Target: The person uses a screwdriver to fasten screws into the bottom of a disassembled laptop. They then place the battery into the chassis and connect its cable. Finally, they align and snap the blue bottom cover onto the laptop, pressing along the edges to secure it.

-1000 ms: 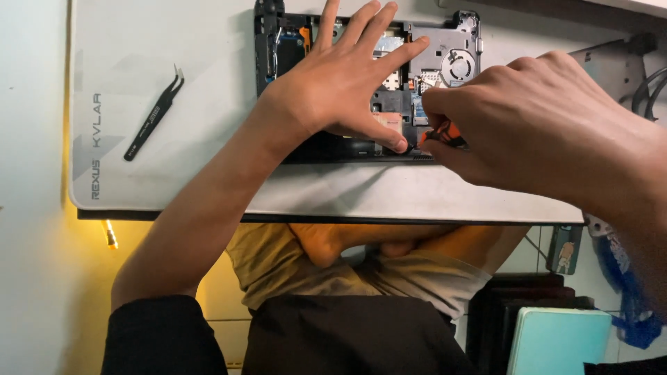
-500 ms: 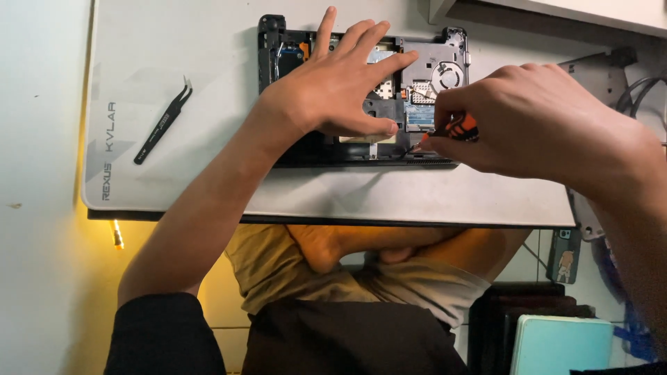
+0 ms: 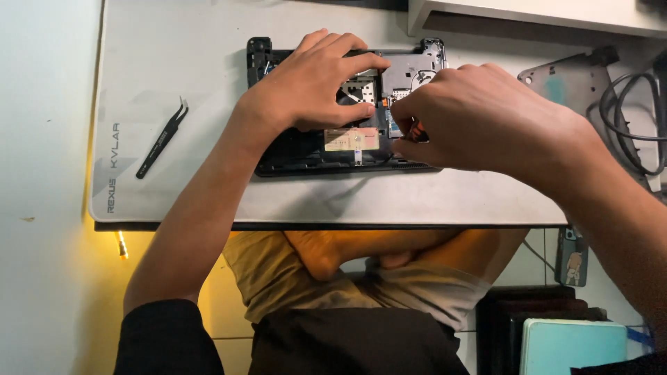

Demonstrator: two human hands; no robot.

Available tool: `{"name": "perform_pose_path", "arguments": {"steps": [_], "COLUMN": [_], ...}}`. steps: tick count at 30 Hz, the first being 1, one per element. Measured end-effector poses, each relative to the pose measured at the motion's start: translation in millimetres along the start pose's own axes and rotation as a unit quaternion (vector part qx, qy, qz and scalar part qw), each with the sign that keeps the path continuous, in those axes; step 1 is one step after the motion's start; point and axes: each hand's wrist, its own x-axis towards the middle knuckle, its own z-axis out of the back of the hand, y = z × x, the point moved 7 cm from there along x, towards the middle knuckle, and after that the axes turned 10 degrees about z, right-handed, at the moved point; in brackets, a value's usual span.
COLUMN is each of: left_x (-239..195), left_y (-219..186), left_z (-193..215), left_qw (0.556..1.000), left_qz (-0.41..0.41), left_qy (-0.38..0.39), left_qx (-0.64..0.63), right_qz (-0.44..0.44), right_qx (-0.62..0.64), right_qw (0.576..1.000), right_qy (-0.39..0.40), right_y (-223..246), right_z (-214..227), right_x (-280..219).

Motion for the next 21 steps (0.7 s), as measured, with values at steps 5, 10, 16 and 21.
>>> {"name": "perform_pose_path", "arguments": {"steps": [5,10,16,21], "left_x": [-3,-5,-2,1], "left_y": [-13,-20,-26,-13], "left_z": [1,5,3,-9], "left_qw": [0.997,0.996,0.997,0.996], "left_qz": [-0.050,-0.069,-0.065,-0.068], "left_qy": [-0.057,-0.060,-0.039,-0.062], "left_qx": [0.021,-0.001,-0.024,-0.002], "right_qz": [-0.021,0.141,-0.003,-0.140], "right_qx": [0.019,0.245,0.300,0.160], "right_qw": [0.999,0.864,0.831,0.794], "right_qy": [-0.032,-0.417,-0.467,-0.569], "right_y": [-5,-28,-56,-75], "right_z": [-19,-51,-111,-137], "right_x": [-17,-57,-42,-44]}}
